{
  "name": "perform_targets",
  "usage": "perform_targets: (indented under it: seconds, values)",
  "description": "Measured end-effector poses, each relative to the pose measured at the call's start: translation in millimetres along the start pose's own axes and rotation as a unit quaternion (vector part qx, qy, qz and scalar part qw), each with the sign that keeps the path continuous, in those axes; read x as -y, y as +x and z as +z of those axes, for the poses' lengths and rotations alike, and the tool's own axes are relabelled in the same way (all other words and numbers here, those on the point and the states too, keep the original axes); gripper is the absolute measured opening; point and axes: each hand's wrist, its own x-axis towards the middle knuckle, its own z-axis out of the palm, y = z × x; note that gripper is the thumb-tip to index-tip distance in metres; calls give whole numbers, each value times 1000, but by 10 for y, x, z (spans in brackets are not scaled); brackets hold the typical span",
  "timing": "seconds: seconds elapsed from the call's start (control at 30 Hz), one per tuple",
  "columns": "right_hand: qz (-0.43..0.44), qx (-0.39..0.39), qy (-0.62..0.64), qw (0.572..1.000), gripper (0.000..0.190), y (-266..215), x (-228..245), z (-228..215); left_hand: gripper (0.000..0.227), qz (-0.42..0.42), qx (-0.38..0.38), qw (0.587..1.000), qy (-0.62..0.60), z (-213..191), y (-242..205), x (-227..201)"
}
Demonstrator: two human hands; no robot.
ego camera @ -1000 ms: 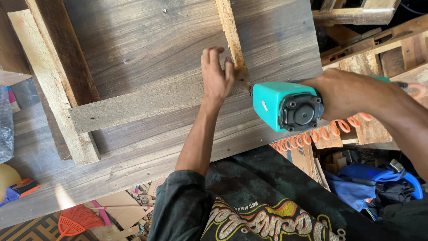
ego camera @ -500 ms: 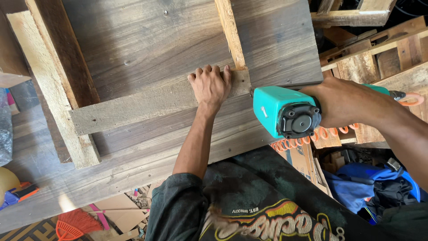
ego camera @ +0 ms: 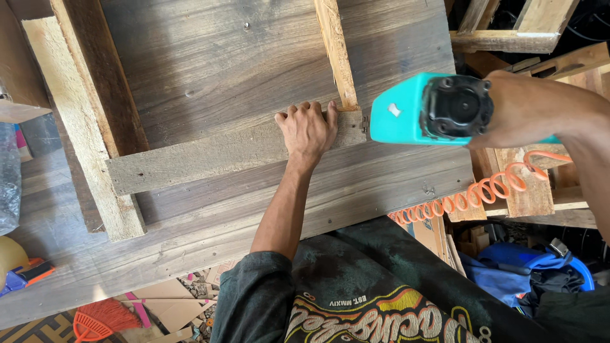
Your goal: The person assembles a wooden frame on a workbench using a pneumatic nail gun. They position wooden planks, secure them with nails, and flip the frame to continue attaching additional pieces.
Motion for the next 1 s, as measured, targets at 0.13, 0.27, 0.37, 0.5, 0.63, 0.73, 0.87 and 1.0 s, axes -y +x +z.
perform_targets:
  seconds: [0.13,0.27,0.37,0.5,0.63,0.73,0.87,1.0]
  values:
    - [10,-18,15,1000,28,93,145,-158,56,-16,41,999,-3,-35,32,-13]
    - [23,10,-20,999,30,179,220,-246,56,-14,35,999,-1,-27,17,-17]
    - [7,18,-53,998,31,247,196,-247,57,-14,42,999,4,-24,23,-12]
    - [14,17,-42,999,32,320,152,-203,56,-14,36,999,3,-36,32,-28]
    - [26,44,-71,996,28,252,312,-251,53,-7,7,1000,4,-18,10,-22]
    - [32,56,-120,991,28,268,336,-271,55,-7,9,1000,7,-30,27,-27]
    - [34,52,-140,988,28,330,379,-368,55,-12,20,1000,-4,-54,22,-37]
    - [24,34,-119,992,24,253,534,-490,54,-1,7,1000,14,17,-10,-1]
